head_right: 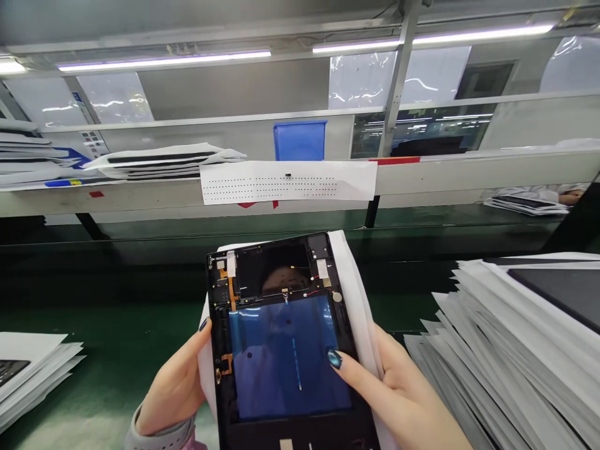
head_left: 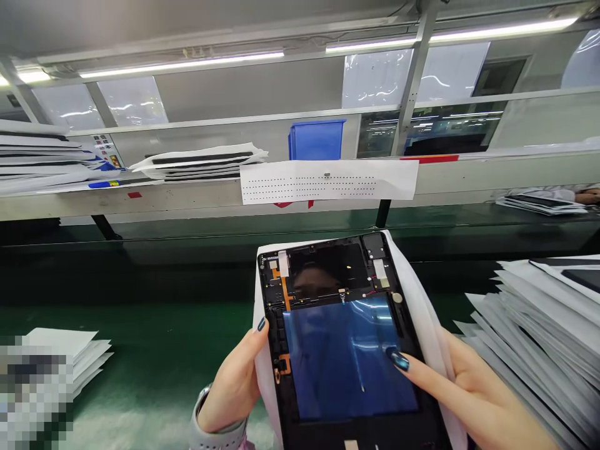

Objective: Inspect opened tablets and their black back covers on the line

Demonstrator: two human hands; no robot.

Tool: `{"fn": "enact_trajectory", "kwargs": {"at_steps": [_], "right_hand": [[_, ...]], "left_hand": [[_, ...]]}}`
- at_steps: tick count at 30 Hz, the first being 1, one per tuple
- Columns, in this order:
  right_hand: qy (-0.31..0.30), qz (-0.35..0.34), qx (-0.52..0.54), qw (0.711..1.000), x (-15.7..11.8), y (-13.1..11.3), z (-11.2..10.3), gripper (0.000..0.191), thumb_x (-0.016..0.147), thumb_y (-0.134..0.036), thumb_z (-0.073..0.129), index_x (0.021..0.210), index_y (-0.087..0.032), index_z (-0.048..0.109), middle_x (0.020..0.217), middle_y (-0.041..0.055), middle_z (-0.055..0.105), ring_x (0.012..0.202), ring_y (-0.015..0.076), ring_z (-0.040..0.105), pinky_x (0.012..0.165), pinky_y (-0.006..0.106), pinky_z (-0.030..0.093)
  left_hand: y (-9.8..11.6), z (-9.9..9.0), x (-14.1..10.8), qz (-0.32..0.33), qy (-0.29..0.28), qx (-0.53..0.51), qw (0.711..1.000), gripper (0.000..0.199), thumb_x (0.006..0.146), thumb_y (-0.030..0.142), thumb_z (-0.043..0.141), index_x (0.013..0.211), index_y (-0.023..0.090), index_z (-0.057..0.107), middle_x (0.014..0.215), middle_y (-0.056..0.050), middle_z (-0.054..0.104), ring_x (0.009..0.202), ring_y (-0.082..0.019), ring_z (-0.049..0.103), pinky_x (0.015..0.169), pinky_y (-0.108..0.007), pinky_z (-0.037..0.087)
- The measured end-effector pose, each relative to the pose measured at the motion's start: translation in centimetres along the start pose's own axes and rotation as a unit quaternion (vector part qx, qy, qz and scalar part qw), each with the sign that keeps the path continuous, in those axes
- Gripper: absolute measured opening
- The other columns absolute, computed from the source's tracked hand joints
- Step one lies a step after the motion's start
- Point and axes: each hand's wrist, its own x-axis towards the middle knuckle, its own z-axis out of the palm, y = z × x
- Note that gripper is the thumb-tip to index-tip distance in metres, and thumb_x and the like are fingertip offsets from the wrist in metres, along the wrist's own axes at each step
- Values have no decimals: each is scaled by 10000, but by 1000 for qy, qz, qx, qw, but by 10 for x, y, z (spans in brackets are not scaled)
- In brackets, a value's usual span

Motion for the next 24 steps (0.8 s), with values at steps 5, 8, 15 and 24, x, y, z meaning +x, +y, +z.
{"fn": "enact_trajectory", "kwargs": {"at_steps": [5,8,15,24], "right_hand": [[-22,57,42,997,1,-2,-4,643,742,-487,849,1320,-260,683,1178,131,775,1106,381,719,934,475,608],[-12,74,63,995,1,-2,-2,675,715,-493,866,1319,-258,679,1195,122,770,1098,373,721,959,468,594],[2,137,93,986,-1,0,0,741,681,-502,884,1340,-250,656,1144,127,785,954,371,766,795,442,658],[-33,118,69,990,3,1,-2,649,738,-481,846,1321,-263,660,1270,116,735,1064,356,736,930,453,613]], "left_hand": [[0,12,-3,26,85,38,995,333,763,480,828,1014,261,817,1086,-42,799,1182,-333,664,1052,-374,508],[0,18,-2,113,139,79,981,398,803,452,792,1152,262,764,1188,-44,766,1224,-323,629,1017,-349,518],[2,20,2,187,153,121,963,446,862,388,743,1284,269,656,1096,-33,775,1116,-269,678,920,-308,542],[1,26,1,217,191,164,943,325,838,426,752,1120,274,699,1002,-4,768,920,-232,705,775,-266,550]]}}
